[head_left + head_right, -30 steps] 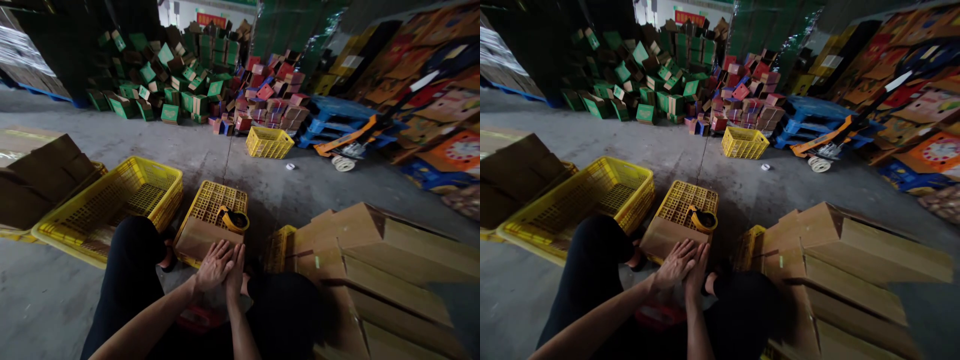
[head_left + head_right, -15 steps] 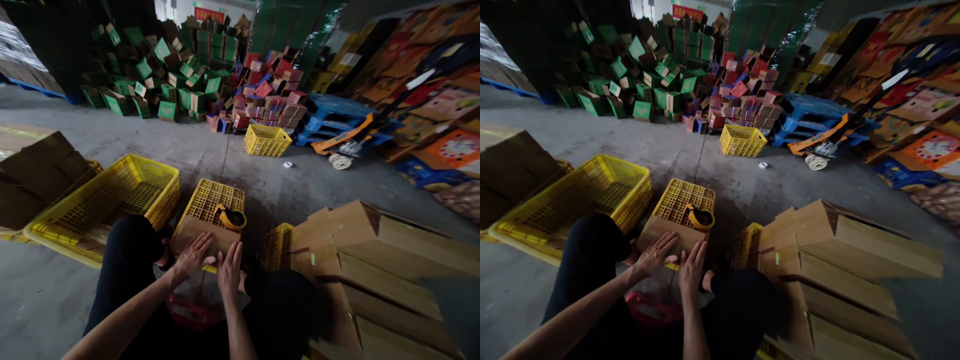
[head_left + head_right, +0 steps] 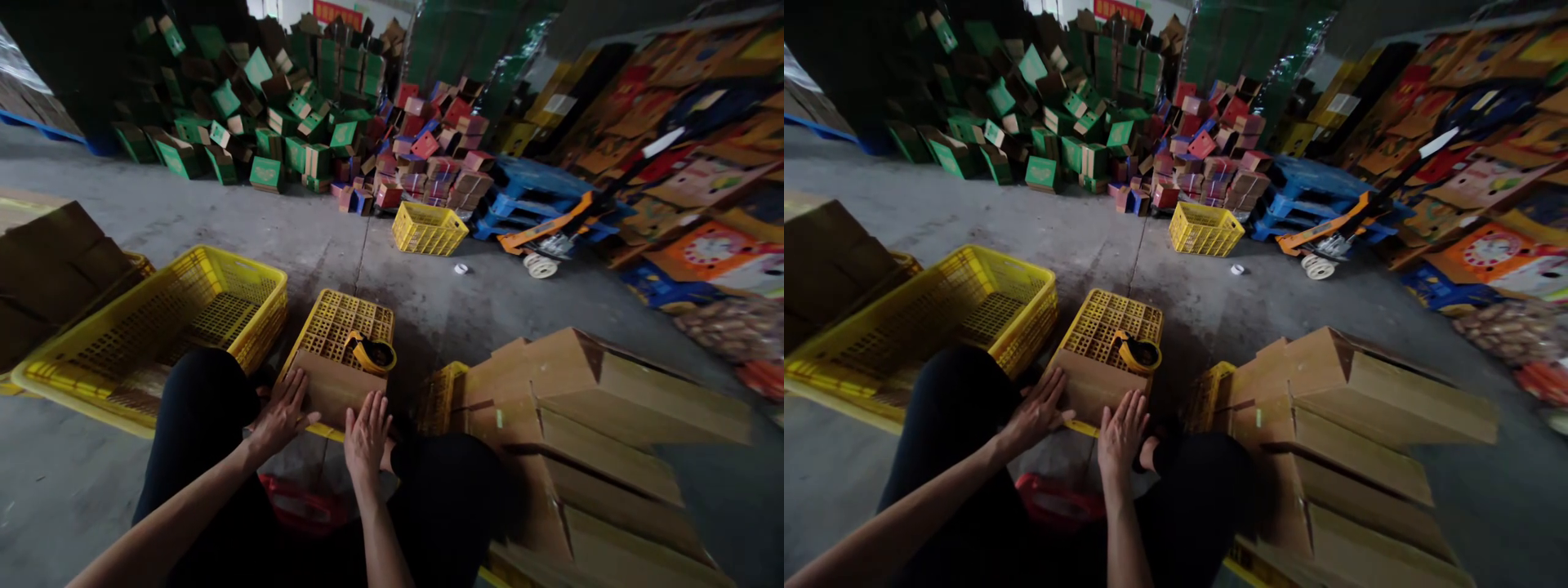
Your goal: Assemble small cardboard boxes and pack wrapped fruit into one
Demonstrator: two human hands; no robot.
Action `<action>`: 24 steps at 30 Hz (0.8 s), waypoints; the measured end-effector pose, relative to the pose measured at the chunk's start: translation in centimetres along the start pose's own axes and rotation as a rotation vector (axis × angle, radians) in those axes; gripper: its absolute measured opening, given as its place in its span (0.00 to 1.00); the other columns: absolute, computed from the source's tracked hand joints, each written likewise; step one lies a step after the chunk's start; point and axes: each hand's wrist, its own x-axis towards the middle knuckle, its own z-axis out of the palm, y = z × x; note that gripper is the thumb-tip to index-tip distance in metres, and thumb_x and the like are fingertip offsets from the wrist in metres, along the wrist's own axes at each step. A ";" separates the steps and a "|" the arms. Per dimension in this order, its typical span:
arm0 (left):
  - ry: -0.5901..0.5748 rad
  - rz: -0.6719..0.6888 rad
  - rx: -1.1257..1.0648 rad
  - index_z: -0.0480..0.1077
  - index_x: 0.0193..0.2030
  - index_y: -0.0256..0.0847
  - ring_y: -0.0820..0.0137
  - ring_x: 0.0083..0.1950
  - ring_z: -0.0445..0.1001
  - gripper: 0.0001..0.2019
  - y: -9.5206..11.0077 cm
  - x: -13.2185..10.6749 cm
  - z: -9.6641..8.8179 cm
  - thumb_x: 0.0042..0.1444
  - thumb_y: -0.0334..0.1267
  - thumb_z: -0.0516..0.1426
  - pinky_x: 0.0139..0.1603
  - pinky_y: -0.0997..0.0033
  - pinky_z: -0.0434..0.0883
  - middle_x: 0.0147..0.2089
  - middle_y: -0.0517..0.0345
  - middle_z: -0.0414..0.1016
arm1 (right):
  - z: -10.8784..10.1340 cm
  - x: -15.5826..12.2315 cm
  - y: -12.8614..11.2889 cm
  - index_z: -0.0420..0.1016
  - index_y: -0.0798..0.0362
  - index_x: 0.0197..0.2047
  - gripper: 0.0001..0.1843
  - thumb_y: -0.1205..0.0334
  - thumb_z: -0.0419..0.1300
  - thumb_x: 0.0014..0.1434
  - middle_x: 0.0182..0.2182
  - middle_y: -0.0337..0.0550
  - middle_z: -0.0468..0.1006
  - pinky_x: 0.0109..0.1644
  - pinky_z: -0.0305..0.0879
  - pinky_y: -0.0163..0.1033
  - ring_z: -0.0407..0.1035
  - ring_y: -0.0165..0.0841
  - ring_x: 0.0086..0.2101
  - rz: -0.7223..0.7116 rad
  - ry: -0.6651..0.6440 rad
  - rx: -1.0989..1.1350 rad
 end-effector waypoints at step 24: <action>0.151 -0.336 -0.286 0.72 0.61 0.39 0.56 0.59 0.76 0.22 -1.6 2.2 -1.1 0.72 0.45 0.45 0.59 0.53 0.75 0.57 0.43 0.77 | 2.4 1.0 -8.1 0.55 0.67 0.74 0.33 0.56 0.46 0.73 0.72 0.66 0.56 0.70 0.56 0.63 0.51 0.55 0.71 -0.176 -0.109 0.026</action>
